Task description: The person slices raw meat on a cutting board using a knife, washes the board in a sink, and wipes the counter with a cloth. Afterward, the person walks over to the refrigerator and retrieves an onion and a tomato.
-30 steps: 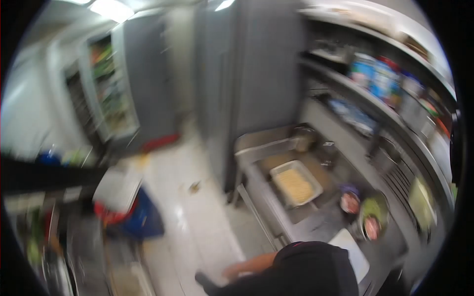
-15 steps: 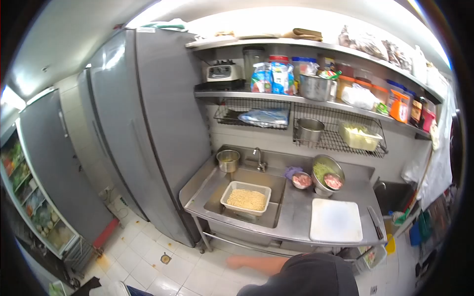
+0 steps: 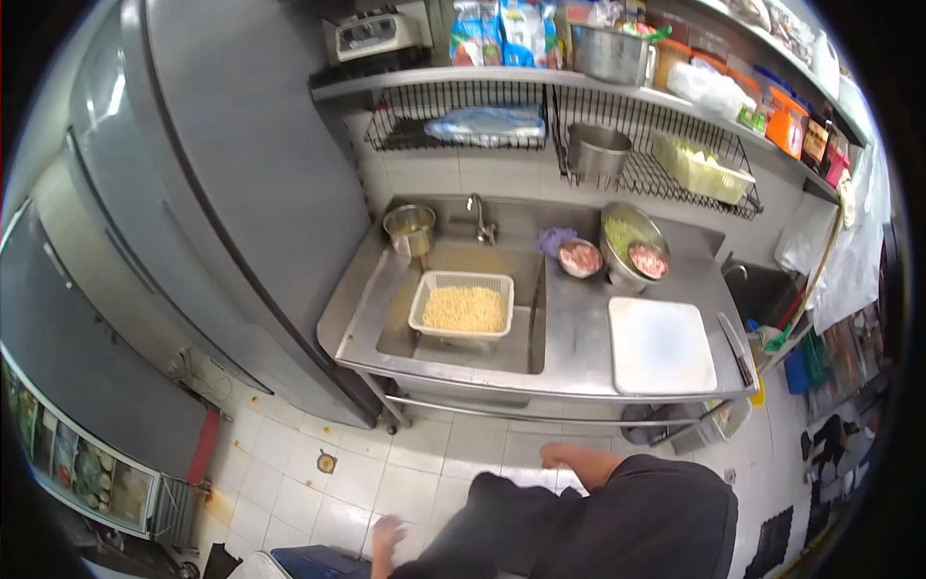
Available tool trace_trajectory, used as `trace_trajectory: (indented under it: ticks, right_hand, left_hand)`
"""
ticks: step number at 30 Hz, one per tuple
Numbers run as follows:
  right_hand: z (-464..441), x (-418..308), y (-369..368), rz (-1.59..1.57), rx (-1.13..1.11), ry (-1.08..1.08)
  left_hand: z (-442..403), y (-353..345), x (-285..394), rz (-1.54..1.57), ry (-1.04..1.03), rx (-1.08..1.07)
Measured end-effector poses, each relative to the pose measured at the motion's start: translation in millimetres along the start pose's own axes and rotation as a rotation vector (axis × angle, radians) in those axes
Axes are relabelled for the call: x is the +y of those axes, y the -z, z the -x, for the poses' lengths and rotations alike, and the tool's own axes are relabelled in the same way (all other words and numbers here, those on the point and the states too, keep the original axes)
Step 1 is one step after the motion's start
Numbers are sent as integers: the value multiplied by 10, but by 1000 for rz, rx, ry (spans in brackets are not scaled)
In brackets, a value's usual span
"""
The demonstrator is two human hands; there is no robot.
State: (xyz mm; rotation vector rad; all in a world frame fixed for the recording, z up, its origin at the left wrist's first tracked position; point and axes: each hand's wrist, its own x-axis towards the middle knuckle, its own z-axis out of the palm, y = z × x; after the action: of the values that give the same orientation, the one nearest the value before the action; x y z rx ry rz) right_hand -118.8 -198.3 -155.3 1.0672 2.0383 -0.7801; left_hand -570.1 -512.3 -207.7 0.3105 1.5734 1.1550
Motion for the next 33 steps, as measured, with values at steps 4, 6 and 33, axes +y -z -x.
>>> trace_trajectory:
  ticks: [4, 6, 33]
  right_hand:
    - [91, 17, 240, -152, 185, -68]
    - [120, 42, 262, -245, 256, -93]
    - [-458, -5030, -1905, -1513, 656, -1139]
  left_hand:
    - [-459, -1498, 782, -492, -53, -365]
    - [-681, -1842, 1102, -746, -382, -419]
    - [-1524, -2901, 2994, -1446, -1405, -1769]
